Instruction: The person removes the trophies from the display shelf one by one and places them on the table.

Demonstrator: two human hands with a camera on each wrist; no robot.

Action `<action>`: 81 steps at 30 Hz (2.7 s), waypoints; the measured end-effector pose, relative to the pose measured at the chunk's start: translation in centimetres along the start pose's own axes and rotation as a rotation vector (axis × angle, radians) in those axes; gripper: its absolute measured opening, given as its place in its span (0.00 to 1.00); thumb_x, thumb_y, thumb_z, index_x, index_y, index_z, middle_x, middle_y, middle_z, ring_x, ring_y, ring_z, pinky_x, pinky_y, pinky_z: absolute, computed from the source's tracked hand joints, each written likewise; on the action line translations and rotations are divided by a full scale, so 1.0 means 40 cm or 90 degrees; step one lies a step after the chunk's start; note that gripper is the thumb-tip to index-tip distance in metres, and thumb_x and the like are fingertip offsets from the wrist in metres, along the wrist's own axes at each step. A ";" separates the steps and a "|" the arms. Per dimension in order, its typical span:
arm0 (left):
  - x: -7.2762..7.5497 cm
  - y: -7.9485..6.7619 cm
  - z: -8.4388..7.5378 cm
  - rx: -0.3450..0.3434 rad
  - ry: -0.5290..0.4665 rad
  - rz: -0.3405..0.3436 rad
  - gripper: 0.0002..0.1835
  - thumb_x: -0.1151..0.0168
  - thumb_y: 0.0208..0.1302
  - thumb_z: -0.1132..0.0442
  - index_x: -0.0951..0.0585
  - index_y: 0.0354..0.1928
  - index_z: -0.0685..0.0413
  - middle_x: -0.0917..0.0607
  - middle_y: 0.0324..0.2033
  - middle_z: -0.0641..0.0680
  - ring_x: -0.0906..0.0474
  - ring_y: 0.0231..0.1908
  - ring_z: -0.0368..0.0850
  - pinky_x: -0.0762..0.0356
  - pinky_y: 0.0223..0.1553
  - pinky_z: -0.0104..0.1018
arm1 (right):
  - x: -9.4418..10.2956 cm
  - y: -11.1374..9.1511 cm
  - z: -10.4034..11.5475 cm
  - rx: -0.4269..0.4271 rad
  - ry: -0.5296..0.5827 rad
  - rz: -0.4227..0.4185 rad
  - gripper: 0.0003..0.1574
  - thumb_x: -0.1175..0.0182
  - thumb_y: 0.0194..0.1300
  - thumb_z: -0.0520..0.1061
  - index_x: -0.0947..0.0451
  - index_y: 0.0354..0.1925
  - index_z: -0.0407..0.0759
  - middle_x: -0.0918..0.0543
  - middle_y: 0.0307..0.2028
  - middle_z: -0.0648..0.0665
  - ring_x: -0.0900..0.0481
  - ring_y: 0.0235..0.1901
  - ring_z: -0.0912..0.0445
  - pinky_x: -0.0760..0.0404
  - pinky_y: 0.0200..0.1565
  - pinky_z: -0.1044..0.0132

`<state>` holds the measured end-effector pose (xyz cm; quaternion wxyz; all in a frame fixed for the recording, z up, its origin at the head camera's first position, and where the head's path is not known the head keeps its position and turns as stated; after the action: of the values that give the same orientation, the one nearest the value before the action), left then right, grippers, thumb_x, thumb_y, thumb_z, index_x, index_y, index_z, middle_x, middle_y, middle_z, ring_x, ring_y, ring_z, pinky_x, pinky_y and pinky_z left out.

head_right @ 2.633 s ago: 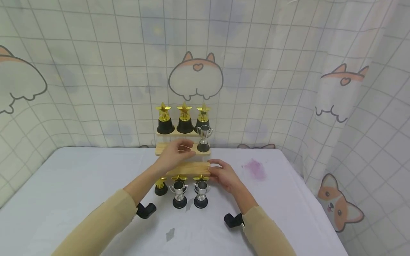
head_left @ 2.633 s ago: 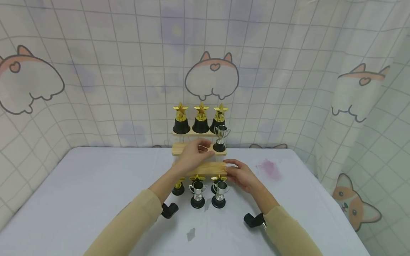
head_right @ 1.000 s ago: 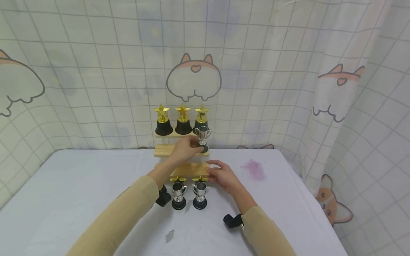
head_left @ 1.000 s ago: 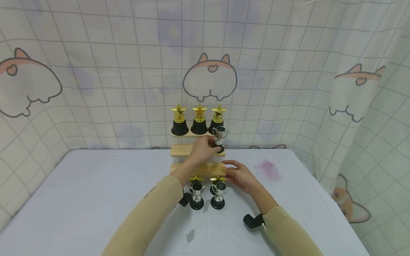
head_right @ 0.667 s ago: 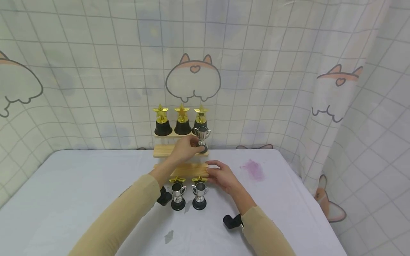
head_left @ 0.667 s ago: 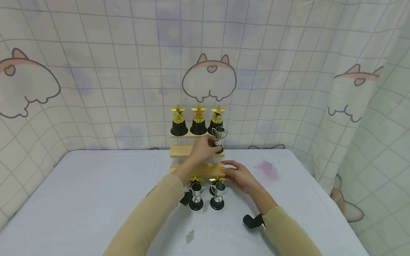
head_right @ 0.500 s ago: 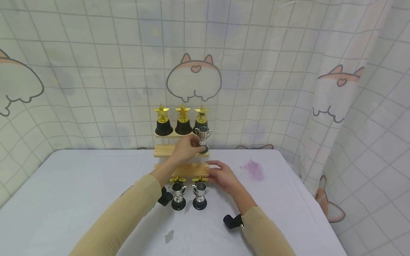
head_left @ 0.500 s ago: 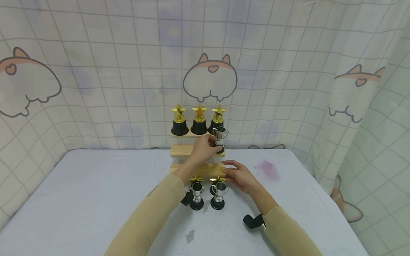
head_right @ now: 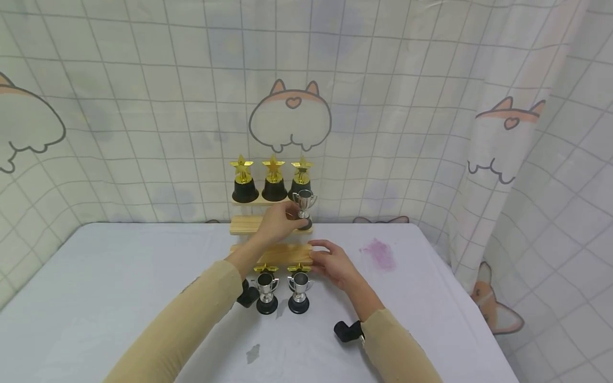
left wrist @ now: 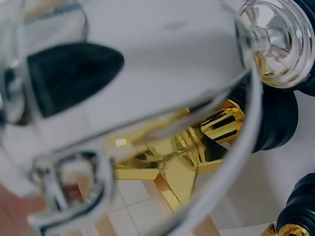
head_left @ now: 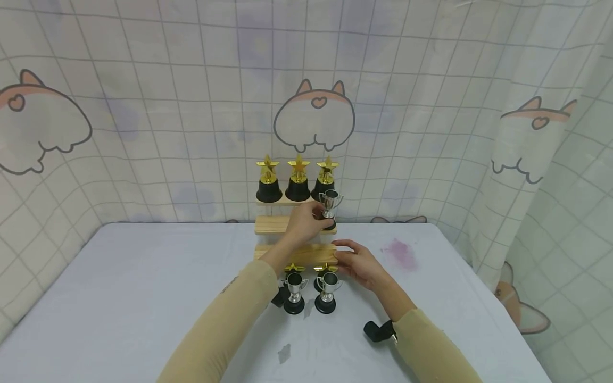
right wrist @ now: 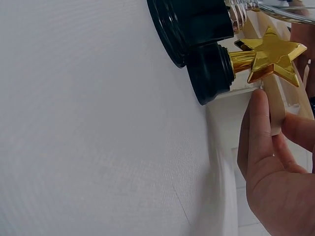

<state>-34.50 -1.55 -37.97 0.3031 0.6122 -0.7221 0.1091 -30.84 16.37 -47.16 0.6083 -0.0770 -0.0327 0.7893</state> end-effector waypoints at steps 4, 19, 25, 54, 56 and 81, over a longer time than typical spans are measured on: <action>0.003 -0.002 -0.002 -0.003 -0.007 0.002 0.16 0.28 0.67 0.60 0.17 0.52 0.60 0.14 0.44 0.55 0.19 0.48 0.50 0.19 0.47 0.42 | 0.001 0.001 0.001 0.000 0.000 0.000 0.28 0.48 0.77 0.34 0.37 0.72 0.33 0.16 0.47 0.41 0.15 0.41 0.55 0.15 0.41 0.69; 0.010 -0.006 0.005 -0.013 -0.017 0.024 0.19 0.26 0.65 0.56 0.17 0.53 0.58 0.14 0.46 0.54 0.17 0.48 0.50 0.17 0.48 0.41 | 0.001 0.001 0.001 0.004 0.006 0.004 0.28 0.48 0.77 0.34 0.37 0.71 0.32 0.16 0.46 0.41 0.15 0.41 0.55 0.15 0.41 0.68; 0.013 -0.020 -0.009 -0.018 -0.026 0.034 0.18 0.26 0.64 0.56 0.17 0.52 0.57 0.14 0.47 0.53 0.17 0.49 0.50 0.18 0.50 0.42 | 0.002 0.004 -0.005 -0.003 0.005 -0.007 0.28 0.47 0.77 0.35 0.36 0.71 0.33 0.16 0.47 0.41 0.15 0.41 0.54 0.15 0.41 0.68; 0.031 -0.088 -0.010 -0.030 -0.092 0.039 0.15 0.25 0.64 0.58 0.17 0.48 0.53 0.15 0.45 0.50 0.18 0.49 0.49 0.18 0.50 0.41 | 0.002 -0.003 -0.005 -0.006 0.016 0.000 0.28 0.47 0.77 0.35 0.36 0.71 0.33 0.16 0.46 0.41 0.15 0.42 0.53 0.15 0.42 0.67; 0.034 -0.093 -0.007 -0.023 -0.091 0.034 0.16 0.25 0.63 0.57 0.17 0.49 0.53 0.15 0.45 0.50 0.18 0.49 0.49 0.18 0.50 0.42 | 0.001 -0.004 -0.001 -0.004 0.017 -0.001 0.28 0.47 0.77 0.35 0.36 0.71 0.33 0.16 0.47 0.41 0.14 0.42 0.53 0.14 0.42 0.67; 0.081 -0.167 0.058 0.036 -0.092 -0.020 0.17 0.25 0.63 0.57 0.16 0.52 0.49 0.16 0.47 0.49 0.20 0.52 0.48 0.20 0.55 0.44 | 0.002 -0.002 -0.002 -0.022 0.004 -0.027 0.28 0.46 0.77 0.36 0.35 0.71 0.35 0.17 0.48 0.39 0.16 0.40 0.55 0.15 0.40 0.68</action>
<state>-29.08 -6.96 -39.37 0.2343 0.6383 -0.7289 0.0798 -30.79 16.46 -47.24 0.6233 -0.0893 -0.0459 0.7755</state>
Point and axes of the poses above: each hand's wrist, its own y-axis towards the middle knuckle, its own x-axis out of the back of the hand, z = x × y, the point moved 2 cm from there along y, towards the middle knuckle
